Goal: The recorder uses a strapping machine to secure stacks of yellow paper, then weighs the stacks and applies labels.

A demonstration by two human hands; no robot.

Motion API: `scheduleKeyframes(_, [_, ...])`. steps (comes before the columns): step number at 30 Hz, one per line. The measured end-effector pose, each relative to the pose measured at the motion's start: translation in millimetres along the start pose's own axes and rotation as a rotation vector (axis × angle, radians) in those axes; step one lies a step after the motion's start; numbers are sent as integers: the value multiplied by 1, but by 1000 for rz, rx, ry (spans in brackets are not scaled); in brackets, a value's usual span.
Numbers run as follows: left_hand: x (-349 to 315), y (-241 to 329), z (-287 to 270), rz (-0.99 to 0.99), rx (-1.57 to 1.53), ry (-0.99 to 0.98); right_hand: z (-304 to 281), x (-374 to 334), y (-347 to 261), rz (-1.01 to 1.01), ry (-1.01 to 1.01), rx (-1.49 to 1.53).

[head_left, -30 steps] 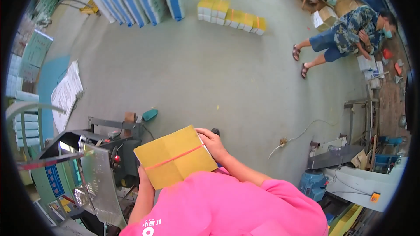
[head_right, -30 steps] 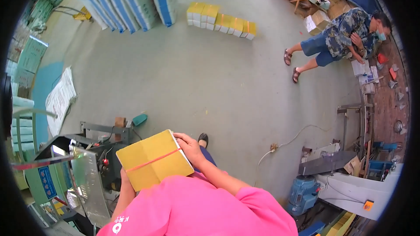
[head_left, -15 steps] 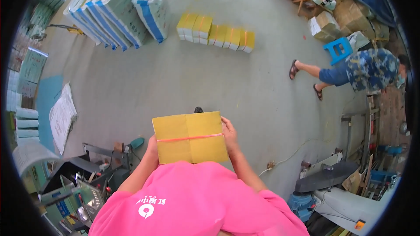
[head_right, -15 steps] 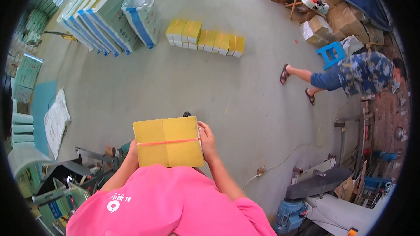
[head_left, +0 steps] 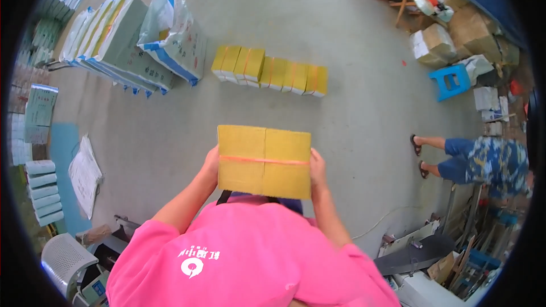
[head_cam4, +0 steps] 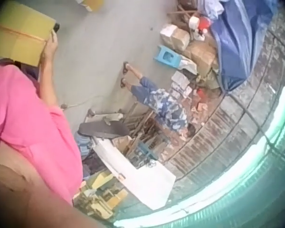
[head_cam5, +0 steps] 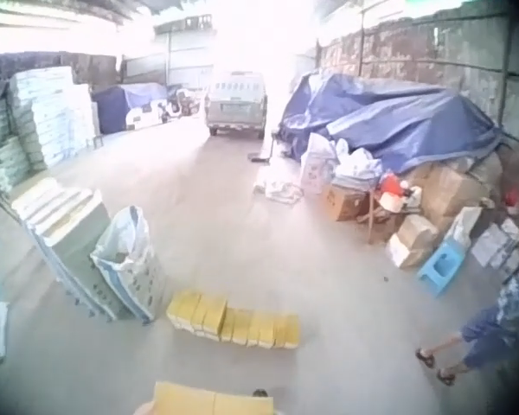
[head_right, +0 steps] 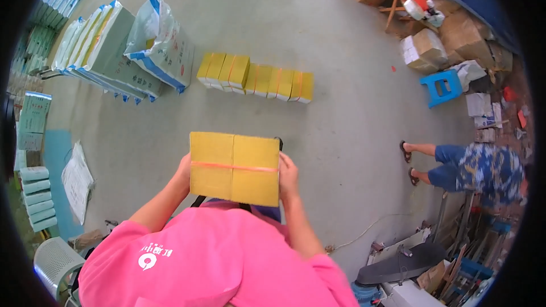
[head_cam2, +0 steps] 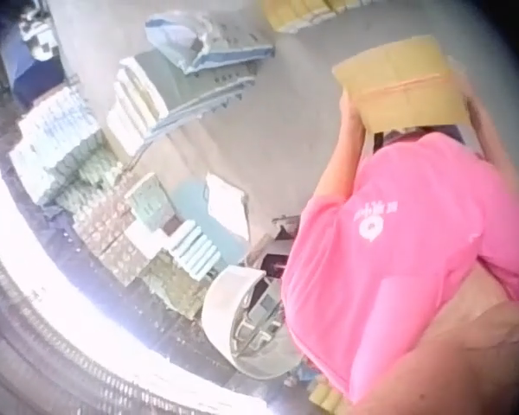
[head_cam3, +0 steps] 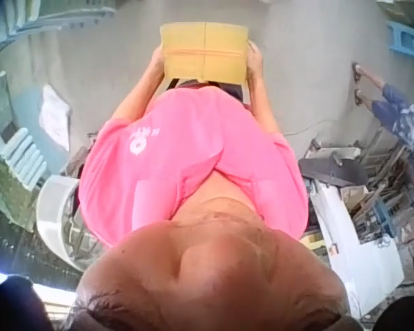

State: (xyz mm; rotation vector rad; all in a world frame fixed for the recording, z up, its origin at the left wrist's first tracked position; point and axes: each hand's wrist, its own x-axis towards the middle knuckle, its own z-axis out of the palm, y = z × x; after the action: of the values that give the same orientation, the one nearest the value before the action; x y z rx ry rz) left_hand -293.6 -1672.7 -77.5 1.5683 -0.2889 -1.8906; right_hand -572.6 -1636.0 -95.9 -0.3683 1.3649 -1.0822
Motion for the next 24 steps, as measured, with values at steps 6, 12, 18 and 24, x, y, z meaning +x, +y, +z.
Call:
scheduleKeyframes(6, [104, 14, 39, 29, -359, 60, 9, 151, -83, 128, -137, -125])
scheduleKeyframes(12, [197, 44, 84, -112, -632, 30, 33, 296, -139, 151, -266, -389])
scheduleKeyframes(18, [309, 39, 104, -202, -751, 92, 50, 445, -117, 116, -303, -691])
scheduleKeyframes(24, [458, -5, 112, -268, -950, 257, 49, 613, -52, 292, -404, -899])
